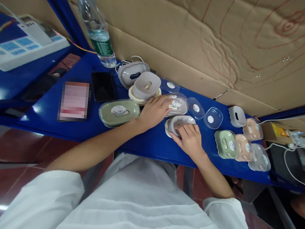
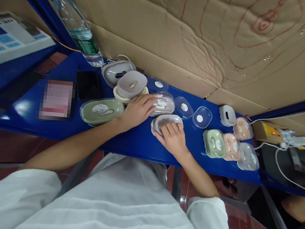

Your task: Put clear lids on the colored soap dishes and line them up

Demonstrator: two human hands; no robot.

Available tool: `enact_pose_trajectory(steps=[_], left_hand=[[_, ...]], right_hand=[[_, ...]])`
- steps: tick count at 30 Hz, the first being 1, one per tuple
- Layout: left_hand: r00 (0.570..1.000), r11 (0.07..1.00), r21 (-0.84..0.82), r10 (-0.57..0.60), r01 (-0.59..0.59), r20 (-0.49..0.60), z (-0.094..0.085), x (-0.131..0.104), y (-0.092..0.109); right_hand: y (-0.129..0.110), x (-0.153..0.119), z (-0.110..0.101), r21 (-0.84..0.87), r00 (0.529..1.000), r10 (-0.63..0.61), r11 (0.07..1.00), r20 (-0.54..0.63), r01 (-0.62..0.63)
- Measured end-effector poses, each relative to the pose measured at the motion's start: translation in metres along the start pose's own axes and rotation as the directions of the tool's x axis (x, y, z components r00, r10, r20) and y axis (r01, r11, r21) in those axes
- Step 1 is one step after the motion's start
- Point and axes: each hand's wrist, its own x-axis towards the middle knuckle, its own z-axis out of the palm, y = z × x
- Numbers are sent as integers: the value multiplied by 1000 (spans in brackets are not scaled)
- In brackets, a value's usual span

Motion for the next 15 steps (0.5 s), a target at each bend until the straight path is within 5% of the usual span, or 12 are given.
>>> enact_pose_trajectory(steps=[6,15], left_hand=[[1000,1000,-7,11,-12,-16,1,-1,-1],[999,999,-28,27,-28,-38,5,-1,-5]], right_hand=[[9,0,3,227,973,-138,969,184,94],[12,0,6,406,964,-177,910,197,85]])
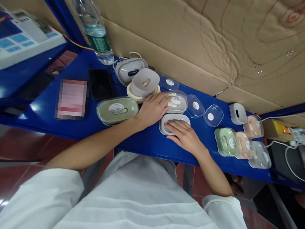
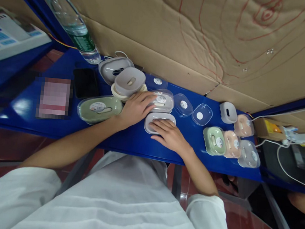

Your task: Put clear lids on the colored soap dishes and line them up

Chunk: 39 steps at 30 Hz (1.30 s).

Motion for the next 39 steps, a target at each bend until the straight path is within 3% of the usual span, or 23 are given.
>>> enact_pose_trajectory(steps=[3,5,7,9,11,15,18,22,28,33,39], left_hand=[[998,998,-43,42,-44,-46,1,-1,-2],[993,994,-69,76,-82,-90,-1,-2,0],[983,987,-90,121,-134,-136,-8,-4,3],[971,974,-97,187,-203,-151,-16,-9,9],[959,960,-92,252,-265,-128,-23,-16,15],[946,943,-85,318,-323,-65,-27,-44,26],[946,942,-91,319,-323,-57,-23,-65,29],[954,949,-105,294,-299,-55,-19,-77,29],[950,941,-131,312,-313,-31,-12,-72,29],[932,924,-125,357,-362,-58,-10,-72,28],[941,934,-116,337,-339,-33,-10,-72,28]], right_hand=[[7,-5,-9,93,998,-20,995,-68,26],[18,-12,-18,87,969,62,995,-240,-42],[30,-21,-27,44,875,183,982,-448,-183],[40,-30,-35,13,792,243,959,-560,-285],[45,-37,-40,8,804,256,954,-537,-298],[39,-44,-34,97,920,257,966,-296,-238],[30,-47,-23,164,953,220,969,-210,-187],[24,-52,-16,152,952,210,972,-222,-179],[26,-59,-16,181,943,217,968,-251,-174],[29,-61,-12,217,944,256,953,-210,-210],[27,-59,-6,267,941,259,943,-217,-199]])
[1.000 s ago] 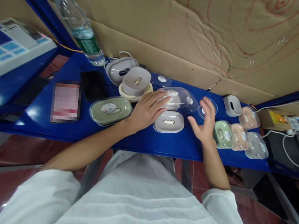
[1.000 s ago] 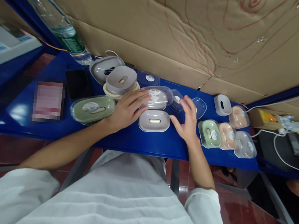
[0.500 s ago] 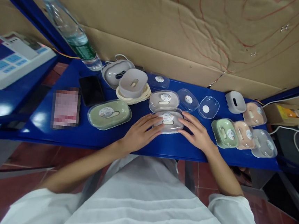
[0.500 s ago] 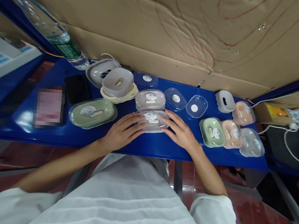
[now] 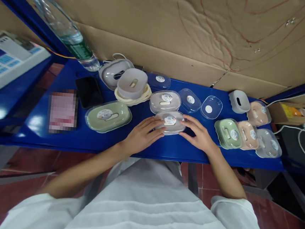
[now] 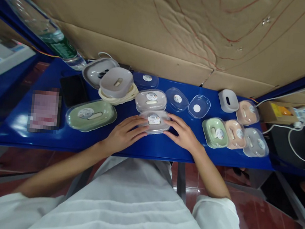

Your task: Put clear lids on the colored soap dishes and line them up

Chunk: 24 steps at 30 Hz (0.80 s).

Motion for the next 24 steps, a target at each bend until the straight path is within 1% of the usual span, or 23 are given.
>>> enact_pose_trajectory(steps=[2,5,6,7,8,9,10,11,12,13,14,17,19,20,22,23,24], left_hand=[[999,1000,14,-15,14,35,-4,3,1],[988,998,61,14,-24,154,-13,16,0],[979,995,81,38,-55,199,-15,23,-1],[970,991,100,62,-88,236,-15,29,-2],[962,986,117,84,-118,260,-14,36,-5],[959,981,134,103,-143,265,-11,43,-7],[960,976,148,116,-157,255,-7,49,-10],[964,974,156,124,-163,234,-2,54,-13],[970,975,156,127,-161,210,4,59,-16],[975,977,150,125,-154,186,9,61,-18],[979,980,138,117,-141,167,15,63,-20],[985,990,89,100,-113,143,25,62,-22],[986,993,61,88,-97,140,27,58,-23],[987,995,43,78,-85,138,28,56,-23],[989,998,-8,57,-57,133,27,53,-24],[991,998,-38,47,-43,127,26,52,-25],[993,997,-65,39,-31,114,24,52,-26]], right_hand=[[-1,2,-4,3,1000,-5,1000,18,5],[6,14,-24,-50,996,13,999,93,-9],[11,21,-33,-108,994,55,993,91,-45],[17,29,-42,-193,990,128,975,67,-113],[23,37,-50,-296,973,228,932,24,-211],[30,45,-56,-401,940,340,858,-27,-321],[36,51,-59,-491,893,445,764,-71,-420],[41,56,-59,-556,842,531,672,-99,-489],[45,59,-57,-596,799,590,603,-113,-530],[48,61,-53,-615,774,622,567,-116,-548],[51,60,-48,-619,768,630,561,-113,-551],[55,53,-34,-589,802,586,609,-118,-532],[57,49,-32,-563,817,559,632,-144,-532],[58,47,-34,-546,816,550,635,-178,-547],[58,47,-41,-498,808,516,641,-283,-584],[56,47,-45,-472,810,480,658,-337,-587],[54,48,-48,-451,821,431,689,-375,-567]])
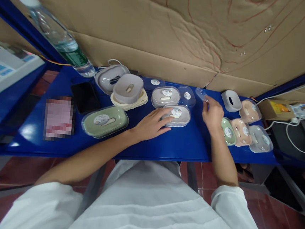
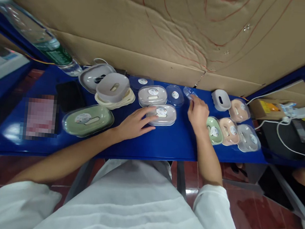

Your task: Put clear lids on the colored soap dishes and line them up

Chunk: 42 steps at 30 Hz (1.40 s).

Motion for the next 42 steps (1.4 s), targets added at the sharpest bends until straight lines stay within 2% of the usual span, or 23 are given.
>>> enact_pose_trajectory(steps=[2,4,7,9,10,11,13,16,21,24,26,29,31,33,34,36,39,42], left_hand=[[998,999,-21,-31,30,-58,-7,0,-3],[987,997,13,-78,81,-138,-16,0,-6],[978,987,103,-102,122,-181,-29,0,-12],[986,985,148,-68,91,-155,-33,0,-17],[989,984,162,-48,71,-138,-33,0,-20],[992,983,172,-36,57,-123,-32,0,-23],[994,980,189,-39,58,-103,-29,0,-27],[989,972,207,-88,111,-116,-24,0,-29],[967,955,207,-176,213,-182,-23,0,-23],[964,956,185,-193,227,-183,-26,-1,-19],[958,956,170,-205,240,-200,-28,-1,-16],[941,954,116,-244,276,-234,-30,-1,-14],[931,954,58,-270,293,-245,-29,-1,-14],[920,951,11,-297,310,-255,-27,-2,-14],[916,948,-2,-308,319,-258,-26,-2,-14],[913,944,-12,-321,328,-253,-26,-1,-14],[918,943,-13,-326,331,-228,-28,0,-13],[918,938,-18,-343,346,-199,-30,1,-12]], right_hand=[[-6,-3,-7,84,990,-122,988,-74,128],[-17,-11,-10,177,950,-297,934,-101,310],[-42,-27,-8,310,837,-535,781,-117,542],[-56,-35,-4,366,767,-633,692,-107,622],[-62,-37,-2,377,750,-655,673,-94,636],[-65,-39,0,377,747,-659,673,-83,636],[-65,-38,4,352,775,-627,709,-81,611],[-55,-32,9,313,809,-582,756,-81,575],[-47,-24,9,317,797,-602,766,49,559],[-47,-23,2,303,831,-551,806,72,508],[-41,-19,-3,252,871,-483,857,86,450],[-18,-2,-6,51,952,-265,964,152,260],[4,18,-4,-156,970,-48,984,238,87],[27,43,2,-343,931,181,937,317,-65],[37,55,4,-406,902,283,904,327,-137],[53,75,6,-467,867,404,851,291,-240],[66,92,2,-486,845,486,807,223,-336],[68,96,-4,-465,839,500,807,214,-363]])
